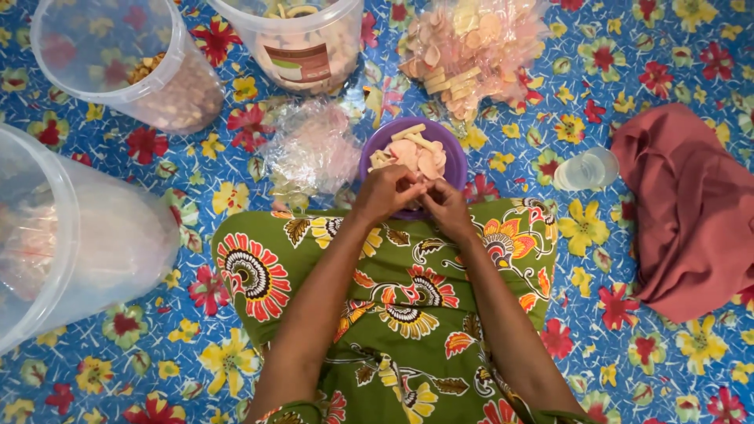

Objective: Sorting small food pieces by hand and pouring them from a container into a bowl.

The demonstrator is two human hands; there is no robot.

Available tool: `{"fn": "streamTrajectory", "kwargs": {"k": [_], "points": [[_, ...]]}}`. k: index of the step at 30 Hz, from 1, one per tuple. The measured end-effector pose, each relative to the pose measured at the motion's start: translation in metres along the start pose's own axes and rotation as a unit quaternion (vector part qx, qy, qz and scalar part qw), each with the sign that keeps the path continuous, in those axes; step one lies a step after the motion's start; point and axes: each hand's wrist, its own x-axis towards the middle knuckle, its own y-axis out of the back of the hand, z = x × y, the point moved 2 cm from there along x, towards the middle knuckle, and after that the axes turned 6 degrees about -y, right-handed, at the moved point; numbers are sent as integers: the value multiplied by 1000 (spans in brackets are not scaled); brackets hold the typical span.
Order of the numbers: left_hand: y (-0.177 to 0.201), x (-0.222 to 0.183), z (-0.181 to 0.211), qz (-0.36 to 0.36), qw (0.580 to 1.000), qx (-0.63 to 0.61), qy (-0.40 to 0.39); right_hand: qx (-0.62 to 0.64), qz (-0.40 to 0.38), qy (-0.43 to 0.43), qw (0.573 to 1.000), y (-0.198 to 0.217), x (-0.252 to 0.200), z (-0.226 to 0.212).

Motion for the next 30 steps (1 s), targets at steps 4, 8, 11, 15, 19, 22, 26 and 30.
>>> {"fn": "streamTrajectory", "kwargs": {"k": [4,8,11,15,19,22,26,30], "points": [[1,-1,-6,-1,999,-5,32,9,-9,-6,1000,4,3,16],[-2,-3,-7,-20,998,-16,50,16,-23,-13,1000,6,2,21],[-5,-4,-8,-29,998,-18,53,2,-28,-9,1000,6,3,24],[3,-3,2,-54,996,-11,68,-22,-36,-1,999,8,10,44],[2,-4,2,-60,995,-5,78,-37,-37,5,999,5,6,32],[2,-3,4,-66,993,-9,94,-57,-38,20,997,4,5,19],[-1,-6,-2,-66,992,-12,108,-17,-40,5,999,3,5,23],[-1,-7,-4,-60,992,-30,106,15,-36,-9,999,3,4,24]]}}
